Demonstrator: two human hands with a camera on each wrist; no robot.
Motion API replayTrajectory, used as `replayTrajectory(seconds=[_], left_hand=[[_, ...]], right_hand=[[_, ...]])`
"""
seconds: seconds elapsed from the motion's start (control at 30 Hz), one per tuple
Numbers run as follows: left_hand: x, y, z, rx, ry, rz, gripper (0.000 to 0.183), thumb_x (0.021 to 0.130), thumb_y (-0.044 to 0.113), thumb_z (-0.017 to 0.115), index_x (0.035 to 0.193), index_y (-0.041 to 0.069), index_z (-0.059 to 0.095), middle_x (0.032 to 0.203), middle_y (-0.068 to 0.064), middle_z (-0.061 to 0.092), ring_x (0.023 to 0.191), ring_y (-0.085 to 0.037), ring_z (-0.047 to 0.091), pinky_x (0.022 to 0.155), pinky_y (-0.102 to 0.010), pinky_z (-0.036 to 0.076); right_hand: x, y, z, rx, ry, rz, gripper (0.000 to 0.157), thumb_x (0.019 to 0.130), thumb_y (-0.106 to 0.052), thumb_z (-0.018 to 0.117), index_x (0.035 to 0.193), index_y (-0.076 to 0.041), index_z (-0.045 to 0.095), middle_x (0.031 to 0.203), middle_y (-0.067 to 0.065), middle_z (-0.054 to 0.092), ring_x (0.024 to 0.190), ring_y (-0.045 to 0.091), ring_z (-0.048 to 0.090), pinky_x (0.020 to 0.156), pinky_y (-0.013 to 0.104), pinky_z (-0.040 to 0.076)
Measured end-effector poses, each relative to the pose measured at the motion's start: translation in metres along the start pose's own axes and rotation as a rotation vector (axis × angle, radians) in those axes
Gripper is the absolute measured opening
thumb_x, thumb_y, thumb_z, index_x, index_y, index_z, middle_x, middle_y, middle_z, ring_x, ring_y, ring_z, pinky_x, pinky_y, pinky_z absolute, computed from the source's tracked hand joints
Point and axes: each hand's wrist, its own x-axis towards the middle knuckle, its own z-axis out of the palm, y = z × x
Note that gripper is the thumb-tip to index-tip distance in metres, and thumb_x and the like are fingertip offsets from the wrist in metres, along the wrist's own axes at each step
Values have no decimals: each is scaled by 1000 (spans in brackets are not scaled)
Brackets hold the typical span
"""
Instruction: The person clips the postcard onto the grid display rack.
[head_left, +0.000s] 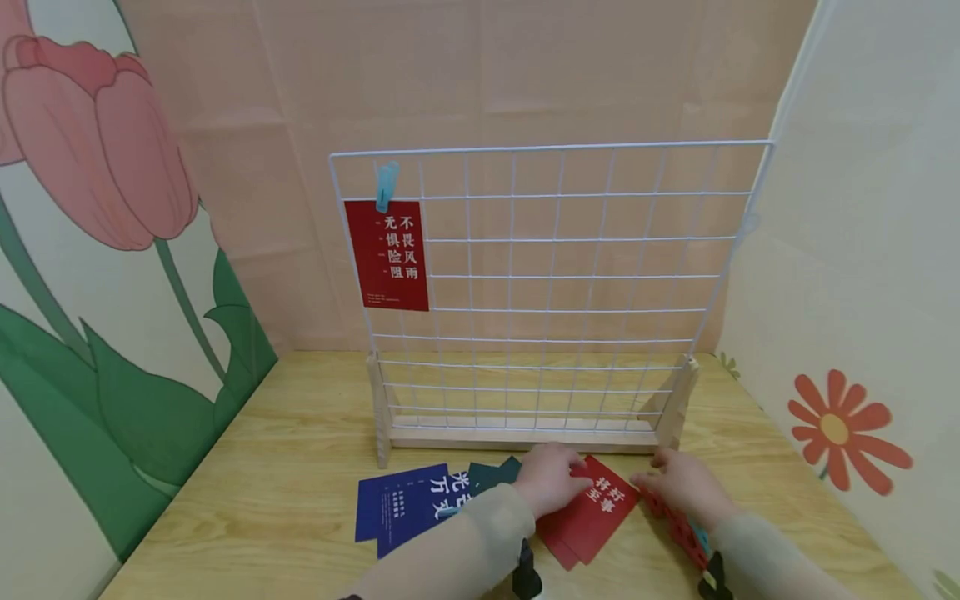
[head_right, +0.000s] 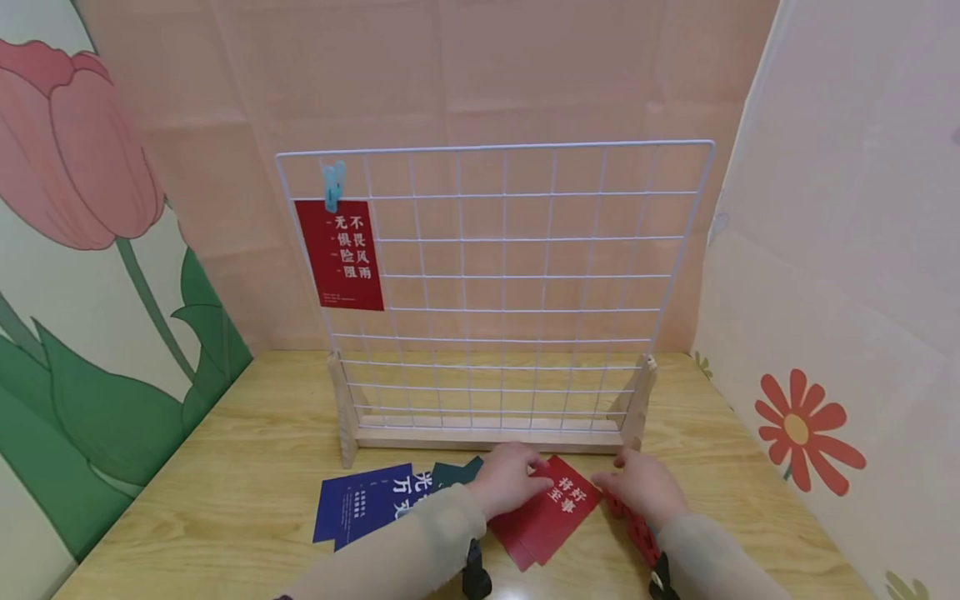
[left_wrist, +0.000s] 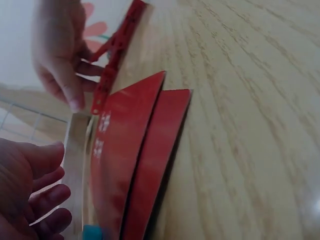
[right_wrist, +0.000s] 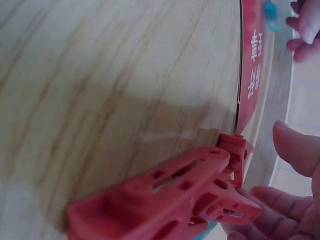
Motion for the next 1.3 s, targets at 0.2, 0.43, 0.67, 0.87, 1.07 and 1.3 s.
replayTrajectory(seconds=[0.2, 0.43, 0.67, 0.87, 1.07, 1.3], left_hand=[[-1, -4, 16, 391, -69, 132, 49, 86, 58, 61, 132, 40, 57, 136, 17, 51, 113, -12, 43, 94, -38, 34], [-10, -6, 13, 404, -132, 178, 53, 87, 59, 59, 136, 40, 51, 142, 18, 44, 117, -13, 40, 103, -47, 27], [-24, -5, 9, 469, -142, 245, 54, 85, 63, 57, 135, 41, 52, 141, 17, 45, 115, -10, 39, 100, -42, 28], [-33, 0, 7, 556, -135, 306, 52, 82, 66, 59, 127, 41, 59, 130, 17, 53, 109, -9, 42, 90, -35, 31], [-36, 8, 0, 563, -160, 305, 40, 78, 64, 66, 109, 39, 69, 111, 16, 59, 96, -9, 43, 84, -33, 32], [-24, 11, -2, 522, -149, 256, 39, 77, 62, 68, 105, 34, 69, 107, 14, 58, 96, -8, 47, 80, -31, 34]], right_hand=[[4, 1, 8, -20, 9, -15, 76, 79, -56, 71, 116, 9, 56, 110, 28, 61, 101, 47, 57, 81, 57, 46], [5, 1, 10, -51, 18, -27, 69, 79, -48, 74, 115, 9, 57, 110, 29, 61, 102, 48, 57, 82, 58, 45], [4, -2, 8, -50, 22, -41, 63, 81, -42, 75, 113, 9, 57, 107, 27, 62, 99, 45, 59, 81, 56, 46], [3, -3, 7, -37, 22, -46, 63, 79, -40, 77, 113, 9, 57, 105, 25, 63, 92, 36, 60, 80, 54, 46], [4, 0, 8, -34, 28, -49, 63, 78, -41, 78, 112, 8, 57, 101, 20, 65, 85, 28, 60, 78, 51, 47], [6, 1, 10, -38, 21, -46, 64, 77, -40, 79, 112, 8, 57, 96, 15, 64, 78, 23, 56, 76, 49, 48]])
